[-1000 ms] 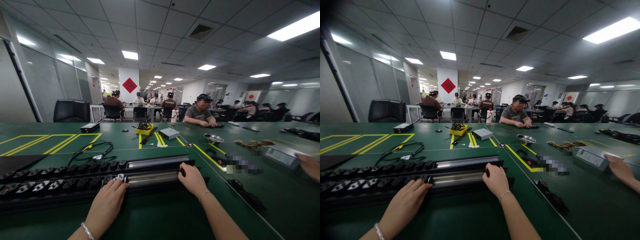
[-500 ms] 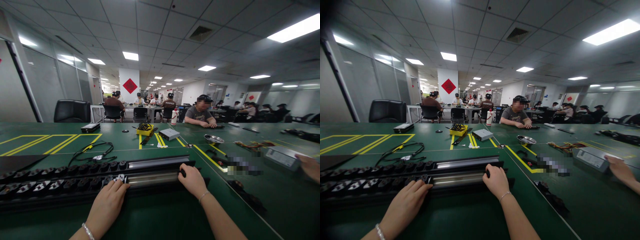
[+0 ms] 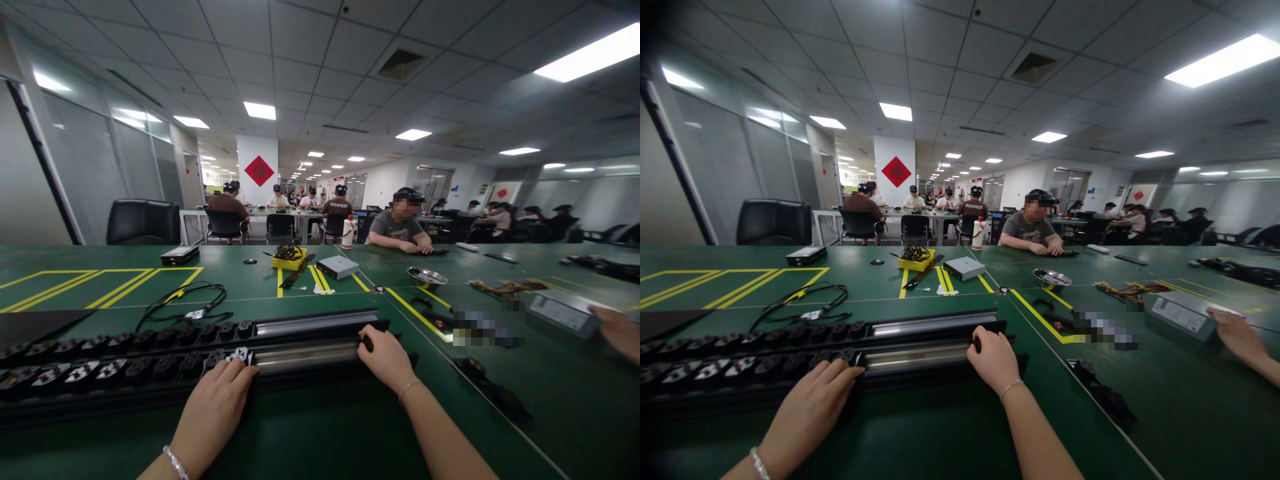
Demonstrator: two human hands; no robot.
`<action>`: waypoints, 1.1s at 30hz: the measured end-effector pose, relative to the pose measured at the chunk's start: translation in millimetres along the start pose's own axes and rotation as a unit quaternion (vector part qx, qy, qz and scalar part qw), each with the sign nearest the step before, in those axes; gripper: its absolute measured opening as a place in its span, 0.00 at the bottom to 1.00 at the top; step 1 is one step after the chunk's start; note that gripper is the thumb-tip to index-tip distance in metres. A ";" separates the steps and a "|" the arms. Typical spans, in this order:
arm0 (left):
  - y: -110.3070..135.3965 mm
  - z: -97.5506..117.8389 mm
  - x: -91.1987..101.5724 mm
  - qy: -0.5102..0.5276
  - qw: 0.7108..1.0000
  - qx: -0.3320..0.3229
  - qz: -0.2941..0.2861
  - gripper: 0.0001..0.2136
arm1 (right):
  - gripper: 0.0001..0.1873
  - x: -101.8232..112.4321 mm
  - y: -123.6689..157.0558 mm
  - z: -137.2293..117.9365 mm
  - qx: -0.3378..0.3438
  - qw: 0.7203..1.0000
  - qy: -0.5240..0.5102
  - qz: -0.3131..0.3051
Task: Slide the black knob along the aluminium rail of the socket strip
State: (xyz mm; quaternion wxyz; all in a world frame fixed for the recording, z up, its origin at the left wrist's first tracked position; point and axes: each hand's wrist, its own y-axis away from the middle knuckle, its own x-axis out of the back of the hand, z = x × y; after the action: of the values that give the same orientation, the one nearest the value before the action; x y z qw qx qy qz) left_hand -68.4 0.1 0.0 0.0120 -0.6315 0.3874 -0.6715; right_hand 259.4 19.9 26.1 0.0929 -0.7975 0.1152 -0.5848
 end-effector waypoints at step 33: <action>-0.6 0.0 -4.6 -0.012 1.000 0.000 0.003 0.13 | 0.09 1.7 0.2 -2.6 -0.012 1.000 0.021 0.015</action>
State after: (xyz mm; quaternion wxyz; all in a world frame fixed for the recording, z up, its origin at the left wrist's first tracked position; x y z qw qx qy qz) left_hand -67.2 2.9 -3.5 0.0186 -0.6382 0.3896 -0.6637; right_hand 257.4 19.2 28.3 0.0896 -0.7845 0.1366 -0.5981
